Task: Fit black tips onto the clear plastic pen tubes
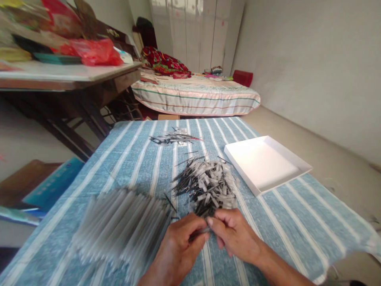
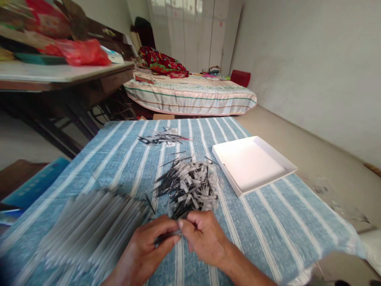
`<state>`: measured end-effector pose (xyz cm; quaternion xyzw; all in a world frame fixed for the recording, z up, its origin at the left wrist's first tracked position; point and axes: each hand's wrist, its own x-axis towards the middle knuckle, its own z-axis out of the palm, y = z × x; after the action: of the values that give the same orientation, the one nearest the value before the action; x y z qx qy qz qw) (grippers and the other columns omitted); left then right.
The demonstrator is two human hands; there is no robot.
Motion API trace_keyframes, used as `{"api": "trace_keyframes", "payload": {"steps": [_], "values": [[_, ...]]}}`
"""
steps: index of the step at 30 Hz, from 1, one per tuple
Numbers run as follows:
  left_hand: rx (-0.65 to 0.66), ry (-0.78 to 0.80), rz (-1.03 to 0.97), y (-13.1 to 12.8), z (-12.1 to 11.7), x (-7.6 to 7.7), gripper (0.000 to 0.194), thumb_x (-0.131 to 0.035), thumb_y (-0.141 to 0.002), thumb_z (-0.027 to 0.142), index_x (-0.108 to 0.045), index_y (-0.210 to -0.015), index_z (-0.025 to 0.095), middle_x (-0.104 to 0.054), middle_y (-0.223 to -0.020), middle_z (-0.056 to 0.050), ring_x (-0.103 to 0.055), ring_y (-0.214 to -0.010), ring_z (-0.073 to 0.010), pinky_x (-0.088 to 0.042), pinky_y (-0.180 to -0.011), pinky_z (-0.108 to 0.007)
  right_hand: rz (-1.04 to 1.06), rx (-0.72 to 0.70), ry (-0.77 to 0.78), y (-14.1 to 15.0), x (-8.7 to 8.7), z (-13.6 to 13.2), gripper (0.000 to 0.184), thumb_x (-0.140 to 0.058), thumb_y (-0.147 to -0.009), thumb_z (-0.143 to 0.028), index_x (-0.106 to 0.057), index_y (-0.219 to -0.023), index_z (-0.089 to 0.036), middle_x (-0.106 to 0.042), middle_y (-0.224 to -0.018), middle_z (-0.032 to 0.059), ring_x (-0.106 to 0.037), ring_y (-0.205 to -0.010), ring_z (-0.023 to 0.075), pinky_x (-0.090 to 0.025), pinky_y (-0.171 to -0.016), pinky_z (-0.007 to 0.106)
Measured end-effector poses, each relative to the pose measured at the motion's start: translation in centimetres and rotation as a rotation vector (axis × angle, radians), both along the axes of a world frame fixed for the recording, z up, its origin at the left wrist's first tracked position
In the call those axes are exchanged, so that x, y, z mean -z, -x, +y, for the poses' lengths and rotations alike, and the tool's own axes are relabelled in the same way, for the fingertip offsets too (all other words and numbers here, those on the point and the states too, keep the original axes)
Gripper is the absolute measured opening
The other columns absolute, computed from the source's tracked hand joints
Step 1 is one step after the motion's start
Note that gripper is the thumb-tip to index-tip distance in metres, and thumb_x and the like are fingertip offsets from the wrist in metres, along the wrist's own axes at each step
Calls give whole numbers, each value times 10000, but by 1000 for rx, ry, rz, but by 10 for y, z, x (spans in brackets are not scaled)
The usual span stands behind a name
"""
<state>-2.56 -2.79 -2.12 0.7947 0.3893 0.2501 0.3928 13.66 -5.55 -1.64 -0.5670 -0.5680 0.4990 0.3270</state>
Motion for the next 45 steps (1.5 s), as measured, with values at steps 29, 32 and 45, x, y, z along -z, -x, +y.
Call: {"api": "trace_keyframes", "payload": {"steps": [29, 32, 45], "values": [[-415, 314, -326, 1, 1, -19, 157, -610, -708, 307, -556, -638, 177, -482, -508, 53, -368, -414, -63, -266, -397, -169, -385, 353, -165, -81, 25, 8, 235, -438, -821, -352, -552, -710, -180, -445, -487, -52, -411, -397, 86, -330, -405, 194], [-472, 441, -454, -1, 3, -20, 173, -620, -707, 313, -564, -660, 156, -554, -527, 38, -352, -352, -33, -224, -370, -156, -521, 303, -178, -84, 27, 9, 194, -463, -795, -311, -595, -725, -187, -478, -505, -37, -452, -473, 111, -344, -484, 214], [-515, 676, -816, -1, 11, -23, 232, -669, -674, 256, -579, -868, 167, -627, -655, 12, -456, -399, -59, -315, -391, -175, -953, 122, -105, -68, 23, 14, 177, -513, -739, -193, -636, -866, -202, -676, -722, 69, -613, -691, 213, -332, -582, 252]]}}
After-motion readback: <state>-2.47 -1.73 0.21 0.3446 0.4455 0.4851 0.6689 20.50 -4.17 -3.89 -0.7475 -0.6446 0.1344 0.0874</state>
